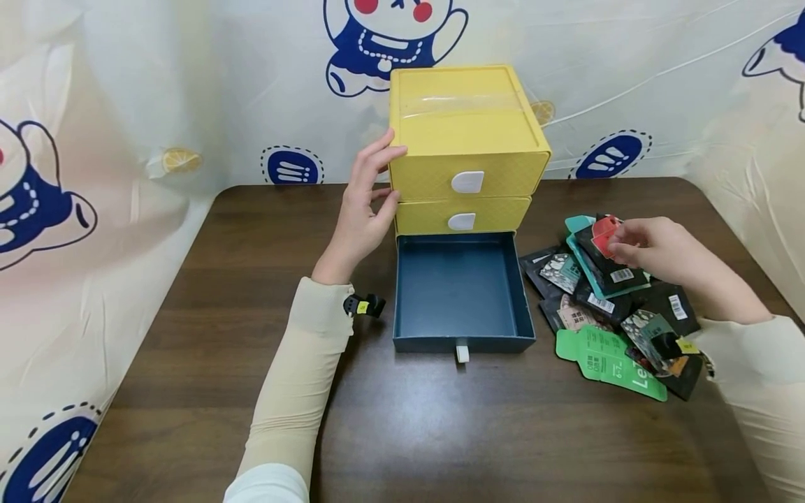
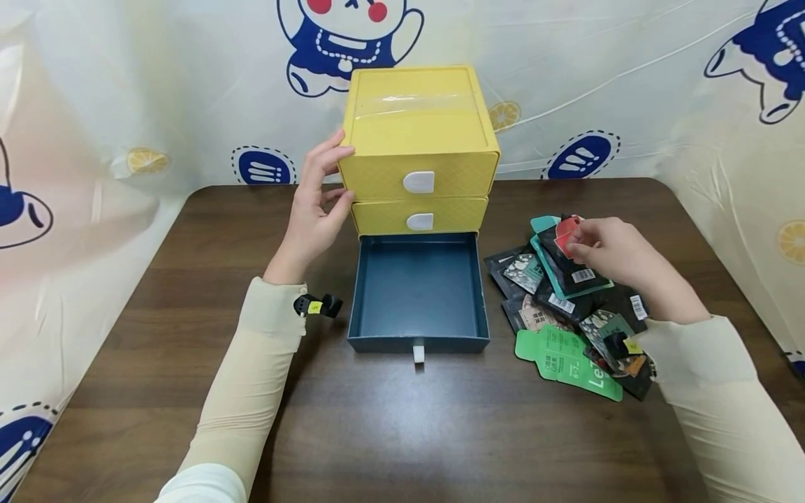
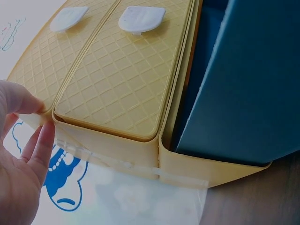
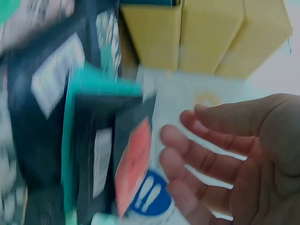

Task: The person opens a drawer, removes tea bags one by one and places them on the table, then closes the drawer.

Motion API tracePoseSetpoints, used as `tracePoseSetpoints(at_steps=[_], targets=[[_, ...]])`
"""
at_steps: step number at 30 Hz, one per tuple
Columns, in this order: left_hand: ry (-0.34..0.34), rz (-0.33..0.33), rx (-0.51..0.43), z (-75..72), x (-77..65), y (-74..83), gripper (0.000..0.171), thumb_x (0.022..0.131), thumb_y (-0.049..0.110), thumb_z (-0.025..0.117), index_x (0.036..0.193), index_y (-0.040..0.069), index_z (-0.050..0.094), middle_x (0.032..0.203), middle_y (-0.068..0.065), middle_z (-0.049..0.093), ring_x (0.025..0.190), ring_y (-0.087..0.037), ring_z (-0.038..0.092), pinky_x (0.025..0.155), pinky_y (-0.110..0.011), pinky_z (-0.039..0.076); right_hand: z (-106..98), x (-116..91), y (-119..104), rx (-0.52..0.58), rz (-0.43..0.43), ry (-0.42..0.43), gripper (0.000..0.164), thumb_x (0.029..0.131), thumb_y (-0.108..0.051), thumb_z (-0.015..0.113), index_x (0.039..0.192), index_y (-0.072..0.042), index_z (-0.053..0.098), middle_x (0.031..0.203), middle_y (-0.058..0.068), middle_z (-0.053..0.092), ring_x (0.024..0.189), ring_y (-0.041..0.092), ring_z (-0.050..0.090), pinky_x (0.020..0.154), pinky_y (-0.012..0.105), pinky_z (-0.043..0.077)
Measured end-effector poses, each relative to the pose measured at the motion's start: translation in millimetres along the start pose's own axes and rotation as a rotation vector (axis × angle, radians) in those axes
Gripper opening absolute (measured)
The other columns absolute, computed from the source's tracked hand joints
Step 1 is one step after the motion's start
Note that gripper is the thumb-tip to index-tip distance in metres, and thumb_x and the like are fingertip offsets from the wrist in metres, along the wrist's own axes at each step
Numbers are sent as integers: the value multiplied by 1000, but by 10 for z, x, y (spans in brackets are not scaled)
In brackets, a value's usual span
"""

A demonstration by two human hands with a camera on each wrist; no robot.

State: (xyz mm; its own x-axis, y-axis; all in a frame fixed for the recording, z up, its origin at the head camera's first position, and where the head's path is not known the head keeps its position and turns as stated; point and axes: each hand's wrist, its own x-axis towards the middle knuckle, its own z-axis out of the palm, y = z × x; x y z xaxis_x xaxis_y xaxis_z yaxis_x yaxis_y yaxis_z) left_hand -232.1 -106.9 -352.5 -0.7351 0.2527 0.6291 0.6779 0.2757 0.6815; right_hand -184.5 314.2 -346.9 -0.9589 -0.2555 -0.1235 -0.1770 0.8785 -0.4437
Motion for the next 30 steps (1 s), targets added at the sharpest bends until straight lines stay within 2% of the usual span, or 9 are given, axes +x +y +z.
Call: tracePoseSetpoints(at_steps=[5, 8, 13, 15, 18, 21, 25, 27, 30], targets=[[2, -5, 0, -2, -10, -2, 50, 94, -9, 53, 140, 10, 50, 160, 1, 33, 133, -16, 46, 94, -41, 56, 182, -83, -443, -67, -215, 174, 6, 94, -10, 66, 98, -6, 69, 79, 2, 69, 63, 3, 52, 59, 23, 46], [0, -9, 0, -4, -7, -1, 50, 94, -9, 53, 140, 10, 50, 160, 1, 32, 131, -16, 47, 95, -40, 56, 290, -144, -727, -86, -351, 220, 6, 92, -11, 70, 98, -11, 71, 75, -4, 67, 61, 2, 49, 57, 23, 46], [-2, -10, -1, -2, 6, -1, 50, 94, -8, 53, 140, 10, 49, 160, 2, 32, 131, -16, 47, 95, -39, 56, 458, -221, -1097, -64, -613, 183, 12, 88, -7, 73, 97, -14, 68, 74, -8, 65, 56, -5, 46, 51, 16, 46], [-3, -9, 0, -4, 6, -4, 50, 94, -8, 53, 140, 10, 50, 160, 2, 32, 132, -15, 46, 95, -39, 56, 539, -234, -1216, -44, -735, 166, 3, 95, -17, 66, 95, -14, 67, 76, -8, 67, 58, -5, 49, 53, 14, 47], [0, 0, -2, 7, 6, -9, 50, 94, -9, 53, 140, 10, 50, 160, 1, 33, 133, -15, 46, 95, -40, 56, 666, -259, -1358, -39, -879, 116, 14, 101, -23, 58, 94, -13, 65, 79, -8, 69, 60, -3, 52, 55, 11, 47], [1, 10, -1, 7, -2, -13, 49, 94, -9, 53, 140, 9, 50, 160, -1, 33, 133, -15, 46, 94, -40, 56, 798, -301, -1485, -71, -945, 19, 9, 100, -20, 59, 92, -14, 61, 76, -9, 64, 55, -3, 48, 50, 9, 43], [3, 4, -3, 3, -8, -9, 49, 94, -9, 53, 140, 8, 50, 160, -1, 33, 133, -16, 47, 94, -40, 56, 991, -359, -1613, -228, -961, -103, 10, 94, -19, 68, 94, -15, 59, 75, -8, 64, 49, 1, 52, 44, 9, 41], [2, -1, 0, -1, -7, -7, 50, 94, -9, 53, 140, 9, 50, 160, -1, 33, 133, -15, 46, 94, -40, 56, 1091, -383, -1657, -344, -971, -118, 11, 95, -23, 67, 96, -16, 59, 77, -6, 66, 49, 6, 55, 41, 13, 41], [-3, -3, 4, -1, 6, -1, 50, 94, -9, 53, 140, 10, 50, 160, 0, 32, 135, -13, 44, 95, -39, 56, 1231, -409, -1683, -519, -996, -64, 11, 94, -24, 67, 92, -16, 59, 74, -6, 63, 49, 10, 56, 37, 19, 41]])
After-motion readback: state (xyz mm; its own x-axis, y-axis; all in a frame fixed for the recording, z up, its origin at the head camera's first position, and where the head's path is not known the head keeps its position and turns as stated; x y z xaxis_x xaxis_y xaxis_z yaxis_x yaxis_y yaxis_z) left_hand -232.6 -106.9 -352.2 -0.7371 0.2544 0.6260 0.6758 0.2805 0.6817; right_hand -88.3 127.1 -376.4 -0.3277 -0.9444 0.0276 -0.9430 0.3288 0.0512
